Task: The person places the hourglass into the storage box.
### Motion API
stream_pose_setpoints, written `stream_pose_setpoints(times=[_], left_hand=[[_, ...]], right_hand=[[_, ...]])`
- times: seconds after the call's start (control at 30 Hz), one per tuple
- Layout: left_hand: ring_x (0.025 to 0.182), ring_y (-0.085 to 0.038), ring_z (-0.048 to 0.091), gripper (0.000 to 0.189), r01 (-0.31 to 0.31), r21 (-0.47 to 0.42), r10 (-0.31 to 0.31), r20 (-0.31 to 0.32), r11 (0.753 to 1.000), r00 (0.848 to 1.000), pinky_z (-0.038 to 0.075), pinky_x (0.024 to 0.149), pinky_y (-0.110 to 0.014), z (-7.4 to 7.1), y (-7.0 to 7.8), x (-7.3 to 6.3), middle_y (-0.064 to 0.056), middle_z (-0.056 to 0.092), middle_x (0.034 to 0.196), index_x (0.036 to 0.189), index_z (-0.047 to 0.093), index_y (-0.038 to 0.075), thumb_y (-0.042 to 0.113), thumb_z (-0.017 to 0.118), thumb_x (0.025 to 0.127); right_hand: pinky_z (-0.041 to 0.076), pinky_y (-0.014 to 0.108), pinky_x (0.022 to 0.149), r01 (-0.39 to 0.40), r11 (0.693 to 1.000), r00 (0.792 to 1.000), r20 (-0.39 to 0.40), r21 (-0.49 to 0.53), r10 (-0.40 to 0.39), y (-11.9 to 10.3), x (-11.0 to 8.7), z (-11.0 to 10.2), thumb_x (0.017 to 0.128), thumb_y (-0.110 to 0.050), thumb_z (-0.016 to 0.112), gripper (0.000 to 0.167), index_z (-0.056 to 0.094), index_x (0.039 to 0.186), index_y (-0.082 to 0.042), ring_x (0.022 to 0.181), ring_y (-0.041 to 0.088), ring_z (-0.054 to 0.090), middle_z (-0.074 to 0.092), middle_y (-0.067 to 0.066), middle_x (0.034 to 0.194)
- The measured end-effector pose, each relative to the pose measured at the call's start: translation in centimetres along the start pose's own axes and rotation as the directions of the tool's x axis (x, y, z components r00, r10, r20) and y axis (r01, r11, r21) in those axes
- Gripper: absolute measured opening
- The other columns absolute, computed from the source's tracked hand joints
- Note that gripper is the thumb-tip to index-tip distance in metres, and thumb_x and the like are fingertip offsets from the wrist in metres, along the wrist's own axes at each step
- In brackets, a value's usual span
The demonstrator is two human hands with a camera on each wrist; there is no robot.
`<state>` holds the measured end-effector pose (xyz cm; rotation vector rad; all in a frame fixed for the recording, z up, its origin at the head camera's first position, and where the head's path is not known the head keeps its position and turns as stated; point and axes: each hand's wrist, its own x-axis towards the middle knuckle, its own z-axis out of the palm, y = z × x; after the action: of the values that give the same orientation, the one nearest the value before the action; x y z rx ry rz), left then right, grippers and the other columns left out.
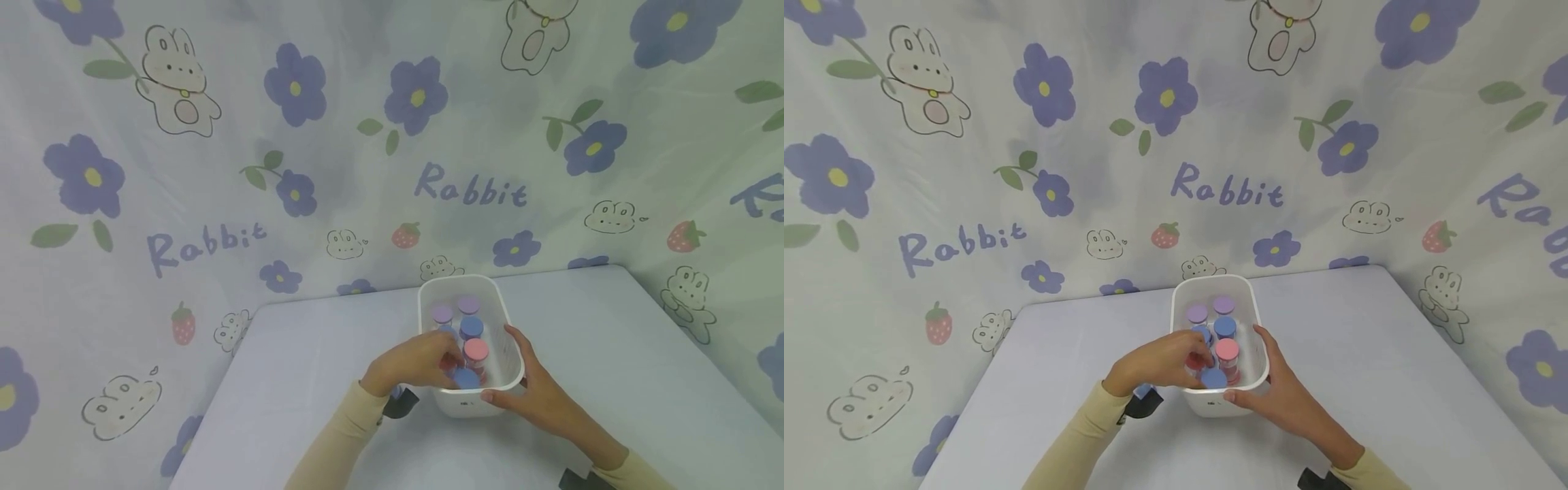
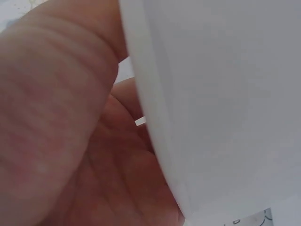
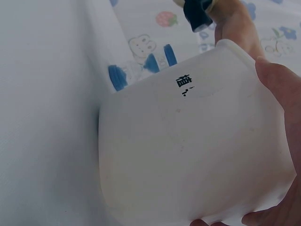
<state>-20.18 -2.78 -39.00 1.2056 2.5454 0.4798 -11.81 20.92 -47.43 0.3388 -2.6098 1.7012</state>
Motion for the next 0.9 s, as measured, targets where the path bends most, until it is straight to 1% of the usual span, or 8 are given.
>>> stream_pose_setpoints(times=[0.1, 0.23, 0.33, 0.4, 0.5, 0.63, 0.77, 0.9], left_hand=[[0.086, -0.003, 0.053, 0.034, -0.029, -0.018, 0.029, -0.009, 0.999, 1.000, 0.051, 0.080, -0.013, -0.2, 0.0, -0.1, 0.005, 0.066, 0.095, 0.111, 0.077, 0.010, 0.018, 0.088, 0.080], [0.095, -0.007, 0.060, 0.040, -0.019, -0.127, 0.013, -0.053, 0.992, 0.999, 0.056, 0.089, -0.018, -0.7, -0.2, -0.7, 0.001, 0.070, 0.106, 0.118, 0.076, 0.010, 0.016, 0.087, 0.080], [0.104, -0.012, 0.062, 0.040, -0.014, -0.214, -0.011, -0.116, 0.977, 0.993, 0.057, 0.100, -0.029, -1.2, -0.5, -1.4, 0.000, 0.070, 0.113, 0.119, 0.074, 0.012, 0.018, 0.084, 0.081], [0.108, -0.014, 0.063, 0.041, -0.028, -0.249, -0.014, -0.164, 0.968, 0.986, 0.057, 0.103, -0.036, -1.6, -0.8, -2.0, 0.000, 0.070, 0.116, 0.122, 0.072, 0.012, 0.022, 0.083, 0.084], [0.108, -0.018, 0.063, 0.043, -0.049, -0.260, -0.015, -0.239, 0.964, 0.971, 0.057, 0.102, -0.040, -2.2, -1.3, -2.9, -0.001, 0.071, 0.115, 0.126, 0.070, 0.012, 0.026, 0.084, 0.087], [0.102, -0.016, 0.064, 0.041, -0.049, -0.236, -0.040, -0.358, 0.971, 0.933, 0.059, 0.095, -0.037, -2.8, -2.4, -4.1, -0.002, 0.070, 0.109, 0.124, 0.071, 0.012, 0.025, 0.084, 0.087], [0.099, -0.015, 0.065, 0.036, -0.047, -0.252, -0.079, -0.469, 0.966, 0.880, 0.061, 0.089, -0.034, -3.2, -3.7, -5.3, 0.001, 0.069, 0.106, 0.121, 0.072, 0.014, 0.022, 0.083, 0.087], [0.101, -0.018, 0.067, 0.035, -0.030, -0.295, -0.139, -0.537, 0.955, 0.832, 0.062, 0.088, -0.035, -3.1, -4.9, -6.5, 0.002, 0.070, 0.108, 0.122, 0.072, 0.017, 0.023, 0.082, 0.089]], right_hand=[[0.049, 0.068, 0.107, 0.006, 1.000, 1.000, 0.003, -0.003, -0.006, 0.0, 0.0, 0.0, 0.085, -0.032, 0.085, 0.115, 0.003, 0.165, -0.027, 0.141, 0.052, 0.045, 0.027, 0.026, 0.165], [0.049, 0.069, 0.106, 0.000, 1.000, 1.000, 0.002, -0.011, 0.000, 0.0, 0.0, 0.0, 0.085, -0.033, 0.085, 0.115, 0.003, 0.165, -0.027, 0.142, 0.052, 0.045, 0.027, 0.026, 0.165], [0.049, 0.070, 0.106, -0.010, 1.000, 1.000, 0.000, -0.012, 0.010, -0.1, 0.0, 0.0, 0.085, -0.034, 0.085, 0.114, 0.004, 0.164, -0.027, 0.141, 0.051, 0.045, 0.028, 0.025, 0.165], [0.049, 0.070, 0.106, -0.015, 1.000, 1.000, 0.001, -0.013, 0.015, -0.2, 0.0, 0.0, 0.085, -0.034, 0.085, 0.113, 0.005, 0.164, -0.027, 0.141, 0.050, 0.046, 0.028, 0.024, 0.165], [0.049, 0.070, 0.105, -0.022, 1.000, 1.000, 0.004, -0.021, 0.022, -0.3, 0.0, -0.1, 0.085, -0.035, 0.084, 0.114, 0.004, 0.165, -0.026, 0.140, 0.049, 0.046, 0.029, 0.025, 0.164], [0.049, 0.071, 0.106, -0.037, 0.999, 0.999, 0.005, -0.027, 0.038, -0.4, 0.0, -0.1, 0.085, -0.036, 0.084, 0.114, 0.003, 0.165, -0.027, 0.141, 0.050, 0.045, 0.027, 0.025, 0.165], [0.048, 0.070, 0.106, -0.049, 0.998, 0.999, 0.006, -0.033, 0.049, -0.6, 0.1, -0.2, 0.084, -0.037, 0.085, 0.115, 0.003, 0.165, -0.028, 0.144, 0.050, 0.043, 0.025, 0.024, 0.167], [0.049, 0.070, 0.106, -0.044, 0.998, 0.999, 0.004, -0.042, 0.044, -0.6, 0.1, -0.3, 0.084, -0.037, 0.085, 0.115, 0.004, 0.165, -0.027, 0.144, 0.050, 0.043, 0.026, 0.024, 0.166]])
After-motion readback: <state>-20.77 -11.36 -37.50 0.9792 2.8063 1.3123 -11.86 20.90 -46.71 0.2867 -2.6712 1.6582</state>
